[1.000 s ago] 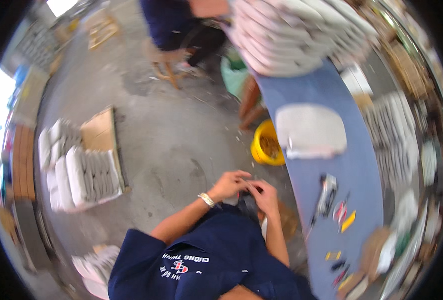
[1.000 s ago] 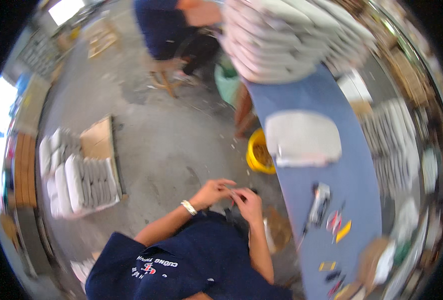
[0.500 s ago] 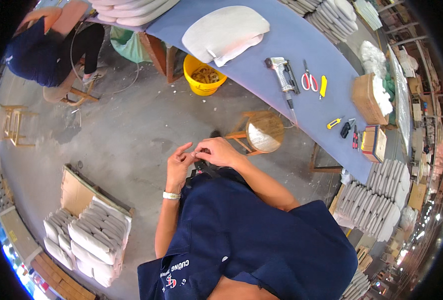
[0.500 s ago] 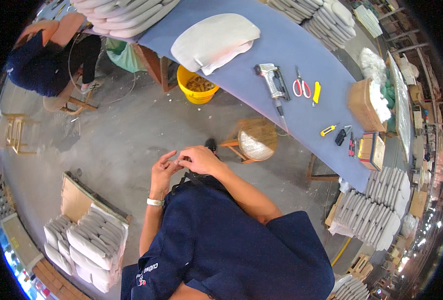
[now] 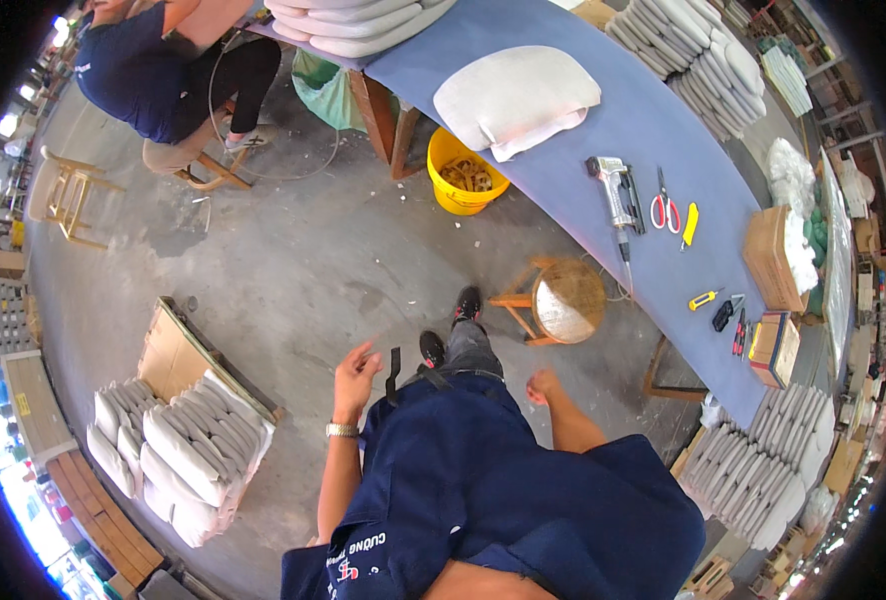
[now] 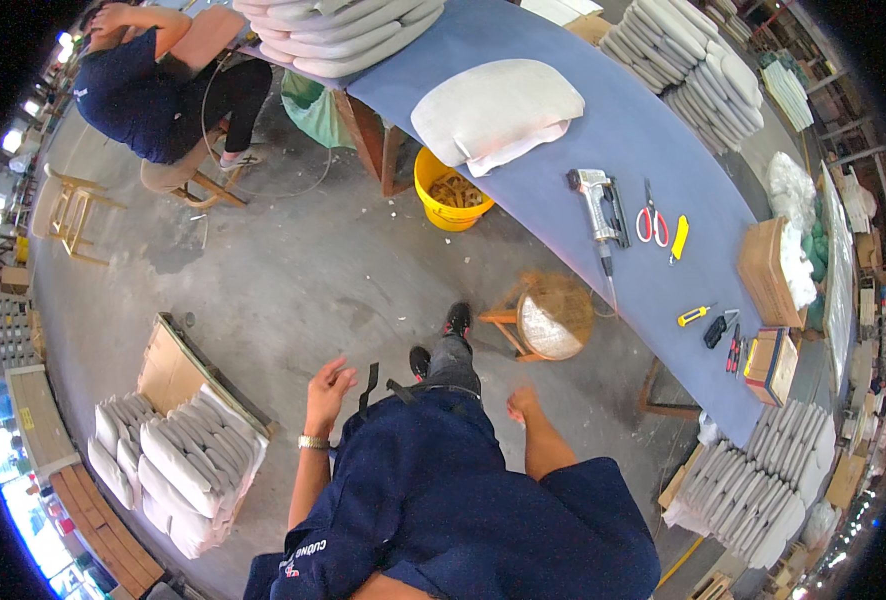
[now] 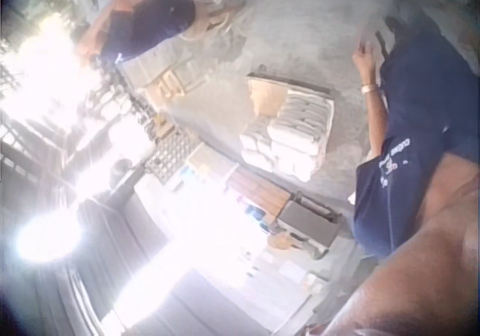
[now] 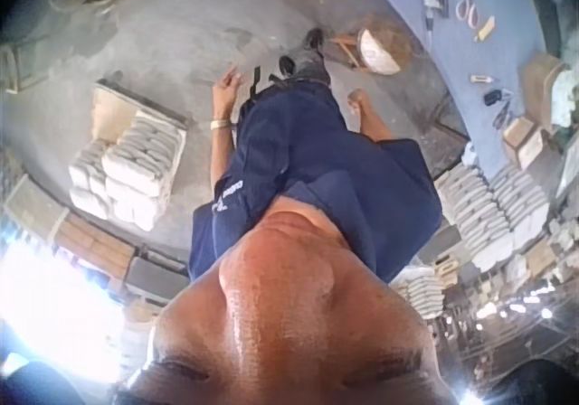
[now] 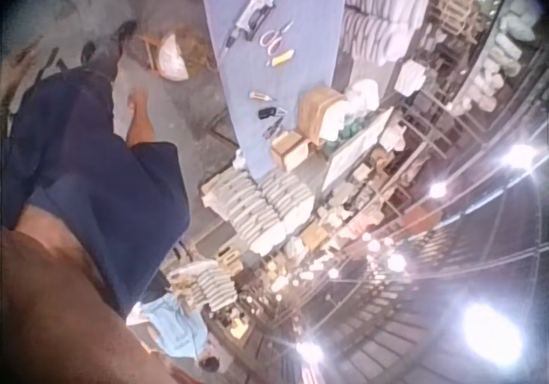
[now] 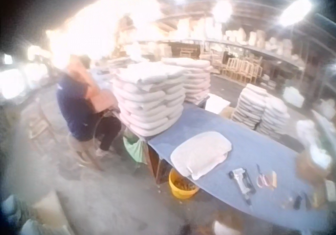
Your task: The person assembles cushion covers by inserting foam inserts, aligning zippers, and securing fabric with a staple gun. They trim excess fabric with scissors and place finished cushions on a stack.
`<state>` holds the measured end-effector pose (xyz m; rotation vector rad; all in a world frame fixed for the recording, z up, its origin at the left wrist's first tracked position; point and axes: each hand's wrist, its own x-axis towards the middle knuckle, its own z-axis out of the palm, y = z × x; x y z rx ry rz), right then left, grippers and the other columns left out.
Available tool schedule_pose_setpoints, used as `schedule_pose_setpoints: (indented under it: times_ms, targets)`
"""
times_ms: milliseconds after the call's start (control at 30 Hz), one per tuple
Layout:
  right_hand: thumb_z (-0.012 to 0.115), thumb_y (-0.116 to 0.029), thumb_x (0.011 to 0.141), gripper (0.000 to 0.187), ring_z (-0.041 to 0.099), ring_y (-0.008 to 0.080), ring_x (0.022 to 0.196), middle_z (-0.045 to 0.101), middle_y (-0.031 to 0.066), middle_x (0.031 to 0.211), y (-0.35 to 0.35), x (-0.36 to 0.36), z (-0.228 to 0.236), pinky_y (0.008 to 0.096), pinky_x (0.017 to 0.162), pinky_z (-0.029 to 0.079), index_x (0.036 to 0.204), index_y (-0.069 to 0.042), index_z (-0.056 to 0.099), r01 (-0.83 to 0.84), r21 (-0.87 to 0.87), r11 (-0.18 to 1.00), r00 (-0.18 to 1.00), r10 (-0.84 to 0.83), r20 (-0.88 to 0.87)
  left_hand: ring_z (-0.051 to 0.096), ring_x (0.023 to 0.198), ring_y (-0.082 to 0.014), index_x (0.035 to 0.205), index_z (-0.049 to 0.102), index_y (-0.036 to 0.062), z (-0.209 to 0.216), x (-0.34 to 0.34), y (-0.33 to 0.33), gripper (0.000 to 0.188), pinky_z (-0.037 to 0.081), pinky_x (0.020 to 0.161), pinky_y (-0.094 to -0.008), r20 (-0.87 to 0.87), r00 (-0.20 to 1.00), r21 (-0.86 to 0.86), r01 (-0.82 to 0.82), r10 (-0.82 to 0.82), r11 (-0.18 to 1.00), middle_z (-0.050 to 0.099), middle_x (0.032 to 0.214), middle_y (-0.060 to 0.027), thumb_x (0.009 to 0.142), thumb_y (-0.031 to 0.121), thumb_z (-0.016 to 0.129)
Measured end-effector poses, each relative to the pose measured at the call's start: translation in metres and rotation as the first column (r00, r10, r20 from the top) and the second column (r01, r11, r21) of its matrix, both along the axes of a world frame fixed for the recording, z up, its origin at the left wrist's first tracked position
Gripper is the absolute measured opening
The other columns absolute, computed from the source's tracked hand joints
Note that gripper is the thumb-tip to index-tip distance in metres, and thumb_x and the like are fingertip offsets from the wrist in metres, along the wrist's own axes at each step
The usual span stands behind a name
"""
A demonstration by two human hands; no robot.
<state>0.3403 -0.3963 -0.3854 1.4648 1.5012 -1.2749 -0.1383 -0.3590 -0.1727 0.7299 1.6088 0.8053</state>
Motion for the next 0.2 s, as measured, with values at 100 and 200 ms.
schedule_pose_setpoints:
  times_ms: [100,200]
  targets:
    - [0.067,-0.027,0.092,0.02,0.068,0.0212,0.062,0.073,0.0078,0.077,-0.038,-0.014,-0.032,0.0384,0.053,0.053,0.087,-0.01,0.076,0.623,-0.156,0.767,0.78,-0.623,0.055,0.073,0.104,-0.0223,0.142,0.057,-0.0022,0.022,-0.024,-0.034,0.045,0.056,0.092,-0.0335,-0.029,0.985,-0.081,-0.172,0.17,0.982,0.074,0.121,-0.016,0.101,0.015,0.065]
    - [0.064,-0.034,0.096,0.028,0.069,0.0208,0.066,0.075,0.009,0.082,-0.009,0.021,-0.137,0.0405,0.053,0.053,0.089,-0.01,0.077,0.436,-0.144,0.889,0.9,-0.435,0.035,0.073,0.103,-0.0228,0.143,0.056,-0.002,0.038,-0.014,-0.043,0.046,0.056,0.093,-0.032,-0.022,0.969,-0.105,-0.247,0.246,0.963,0.073,0.123,-0.0156,0.102,0.019,0.063]
